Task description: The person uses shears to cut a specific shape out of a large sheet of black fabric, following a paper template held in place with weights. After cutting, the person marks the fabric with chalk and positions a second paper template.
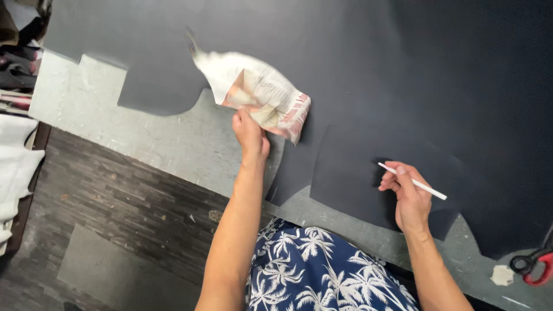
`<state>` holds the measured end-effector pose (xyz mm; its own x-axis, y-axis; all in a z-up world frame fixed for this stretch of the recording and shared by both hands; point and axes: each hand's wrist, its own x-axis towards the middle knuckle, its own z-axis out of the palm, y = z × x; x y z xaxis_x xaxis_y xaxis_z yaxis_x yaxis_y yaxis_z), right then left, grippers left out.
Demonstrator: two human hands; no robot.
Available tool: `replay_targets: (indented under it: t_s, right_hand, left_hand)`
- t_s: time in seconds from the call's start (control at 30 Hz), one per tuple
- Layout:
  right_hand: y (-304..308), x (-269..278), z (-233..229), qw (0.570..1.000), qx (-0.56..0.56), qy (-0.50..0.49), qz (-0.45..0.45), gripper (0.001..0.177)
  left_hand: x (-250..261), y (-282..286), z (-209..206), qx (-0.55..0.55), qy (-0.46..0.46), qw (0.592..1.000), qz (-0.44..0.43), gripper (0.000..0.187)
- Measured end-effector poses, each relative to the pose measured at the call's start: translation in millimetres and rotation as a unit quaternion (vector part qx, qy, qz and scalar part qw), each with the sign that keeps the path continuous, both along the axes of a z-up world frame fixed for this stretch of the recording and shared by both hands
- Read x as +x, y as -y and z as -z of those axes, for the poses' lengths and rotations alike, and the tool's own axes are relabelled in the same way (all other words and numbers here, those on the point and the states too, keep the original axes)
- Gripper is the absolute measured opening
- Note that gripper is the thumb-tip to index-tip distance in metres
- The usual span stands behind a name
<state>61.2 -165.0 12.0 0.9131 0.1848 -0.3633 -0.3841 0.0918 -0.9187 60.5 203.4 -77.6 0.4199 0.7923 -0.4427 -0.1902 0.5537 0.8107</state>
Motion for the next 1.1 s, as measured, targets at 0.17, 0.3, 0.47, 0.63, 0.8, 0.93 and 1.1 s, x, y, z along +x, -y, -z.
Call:
replay_targets:
  t_s: [0.17, 0.3, 0.47, 0.63, 0.8, 0.93, 1.1]
  right_hand:
    - [-12, -2, 1, 0.993, -0.08, 0.054, -0.062, 0.029]
    - [-20, -3, -6, 0.988, -0.11, 0.064, -0.086, 0.03]
    - [-30, 1, -8, 0.975, -0.177, 0.087, -0.1, 0.023]
    - [-40, 16, -17, 0.944, -0.283, 0.124, -0.112, 0.019]
    - [-46, 14, -23, 0.895, -0.356, 0.243, -0.111, 0.016]
    - [-46, 14, -33, 0.891, -0.41, 0.131, -0.147, 0.014]
    - [-48, 18, -36, 0.912, -0.342, 0.173, -0.143, 0.018]
  left_hand:
    - [-51, -14, -8, -0.046, -0.001, 0.998, 0.048, 0.03]
    - [-85, 28, -73, 0.336, -0.209, 0.916, 0.068, 0.043]
    - [-89, 118, -111, 0.565, -0.085, 0.701, 0.427, 0.061]
    - [-55, 143, -94, 0.612, -0.099, 0.562, 0.548, 0.094]
    - [-60, 148, -78, 0.611, -0.131, 0.543, 0.561, 0.104]
    - [-56, 150, -75, 0.613, -0.136, 0.536, 0.564, 0.106]
    - [-58, 148, -73, 0.612, -0.132, 0.54, 0.562, 0.106]
